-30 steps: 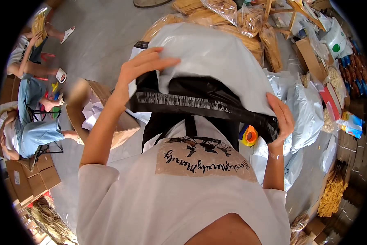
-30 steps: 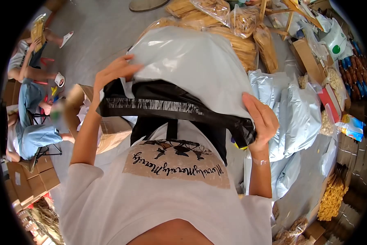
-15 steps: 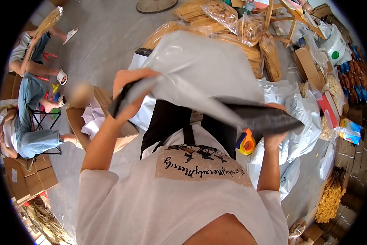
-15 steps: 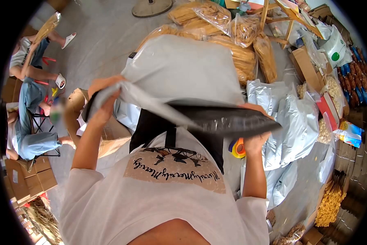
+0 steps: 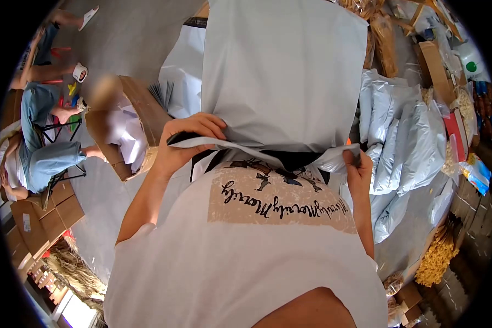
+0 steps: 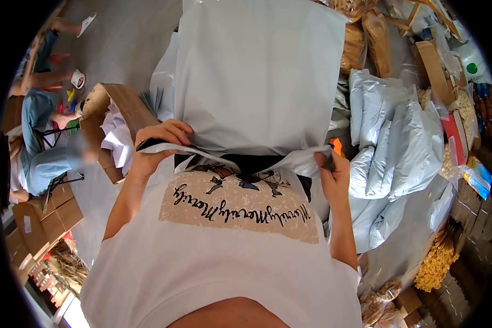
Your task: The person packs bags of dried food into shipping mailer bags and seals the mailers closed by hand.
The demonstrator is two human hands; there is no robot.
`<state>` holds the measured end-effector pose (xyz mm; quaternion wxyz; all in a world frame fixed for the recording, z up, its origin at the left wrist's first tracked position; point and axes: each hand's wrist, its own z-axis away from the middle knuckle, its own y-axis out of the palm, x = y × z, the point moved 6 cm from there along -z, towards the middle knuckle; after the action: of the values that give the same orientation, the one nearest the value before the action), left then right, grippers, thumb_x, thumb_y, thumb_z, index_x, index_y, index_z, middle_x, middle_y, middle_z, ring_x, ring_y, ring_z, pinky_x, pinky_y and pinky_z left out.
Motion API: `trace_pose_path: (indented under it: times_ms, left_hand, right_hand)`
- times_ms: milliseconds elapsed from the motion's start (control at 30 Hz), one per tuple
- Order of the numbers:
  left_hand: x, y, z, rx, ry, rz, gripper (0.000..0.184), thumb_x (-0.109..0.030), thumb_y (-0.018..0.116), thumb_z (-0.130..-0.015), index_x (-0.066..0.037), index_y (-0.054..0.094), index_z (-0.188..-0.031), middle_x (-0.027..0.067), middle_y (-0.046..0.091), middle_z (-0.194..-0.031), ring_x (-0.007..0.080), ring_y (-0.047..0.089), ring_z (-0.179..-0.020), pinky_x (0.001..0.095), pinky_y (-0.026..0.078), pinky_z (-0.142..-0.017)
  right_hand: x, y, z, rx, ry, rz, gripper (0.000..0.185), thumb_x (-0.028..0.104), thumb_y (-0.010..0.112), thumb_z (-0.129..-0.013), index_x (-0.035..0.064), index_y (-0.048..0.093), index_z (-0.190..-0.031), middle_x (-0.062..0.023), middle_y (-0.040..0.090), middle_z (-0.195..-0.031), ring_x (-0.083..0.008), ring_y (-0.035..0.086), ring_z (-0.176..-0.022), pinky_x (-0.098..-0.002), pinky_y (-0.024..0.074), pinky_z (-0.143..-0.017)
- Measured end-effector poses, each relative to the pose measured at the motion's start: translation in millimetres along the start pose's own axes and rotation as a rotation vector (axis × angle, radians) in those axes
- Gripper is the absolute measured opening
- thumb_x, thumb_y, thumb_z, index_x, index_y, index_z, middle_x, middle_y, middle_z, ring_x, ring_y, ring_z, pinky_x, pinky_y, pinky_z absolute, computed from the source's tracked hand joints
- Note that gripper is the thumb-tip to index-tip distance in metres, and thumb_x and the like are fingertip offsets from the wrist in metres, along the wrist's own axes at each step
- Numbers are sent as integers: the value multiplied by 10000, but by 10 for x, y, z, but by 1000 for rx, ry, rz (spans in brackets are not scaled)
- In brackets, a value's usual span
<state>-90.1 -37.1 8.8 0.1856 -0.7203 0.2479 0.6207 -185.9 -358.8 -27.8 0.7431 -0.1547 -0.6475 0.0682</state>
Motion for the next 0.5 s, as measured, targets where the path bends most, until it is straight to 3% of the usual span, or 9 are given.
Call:
trace_pose_path:
  times_ms: [67,133,200,233,300,333,400,433,500]
  left_hand:
    - [162,-187,234,-385,-281,-17,125,-68,683,-717,26,624,-773,65,602,-727,104,540,-680,218,423,-619]
    - [50,-164,207,-441,-278,-69,112,-93,673,-738,12,634,-743,55,581,-635,80,516,-638,209,403,-576]
    - [-84,-153,180,-335,-244,-426,114,-84,668,-726,24,631,-724,66,543,-563,84,495,-572,212,383,-528]
    - [-118,-167,155,-336,-243,-425,114,-84,668,-726,24,631,-724,66,543,-563,84,495,-572,212,383,-528]
    - [-252,-90,53,-173,-70,-332,70,-29,641,-702,32,613,-682,71,511,-516,123,476,-484,217,372,-485]
    - [-271,-118,12,-177,-71,-334,70,-29,641,-702,32,613,-682,71,511,-516,123,476,-484,217,372,-485]
    - [-462,-8,-78,54,241,-292,54,0,620,-677,38,584,-689,83,541,-549,170,476,-447,221,369,-461]
    - [-503,7,-93,52,242,-294,54,0,620,-677,38,584,-689,83,541,-549,170,476,-447,221,369,-461]
    - [-450,83,-75,88,28,-287,61,11,597,-678,31,563,-724,100,555,-579,180,493,-471,226,378,-470]
  right_hand:
    - [-20,-99,89,-216,-109,-6,74,29,510,-823,-31,547,-845,50,452,-636,-36,351,-578,-192,293,-514]
    - [-49,-82,109,-287,-93,10,93,40,493,-843,-33,549,-858,52,459,-658,-35,356,-602,-182,295,-534]
    - [-28,-101,127,-449,-80,-42,110,50,475,-864,-32,549,-852,63,426,-663,-29,328,-615,-174,274,-539]
    - [-4,-91,121,-448,-82,-40,110,50,475,-864,-32,549,-852,63,426,-663,-29,328,-615,-174,274,-539]
    - [-12,-106,108,-485,-14,-141,198,61,481,-868,29,478,-672,76,402,-648,-33,325,-630,-188,281,-579]
    - [-21,-126,114,-480,-15,-142,198,61,481,-868,29,478,-672,76,402,-648,-33,325,-630,-188,281,-579]
    - [-28,-201,145,-490,-45,-65,146,74,466,-881,-44,543,-842,62,495,-706,-30,392,-660,-182,313,-578]
    - [3,-217,154,-504,-90,-86,161,76,450,-879,-44,544,-829,31,531,-704,-55,439,-651,-186,336,-591]
    - [174,-235,160,-527,-196,47,163,76,446,-875,-37,544,-809,16,515,-672,-67,435,-622,-189,335,-580]
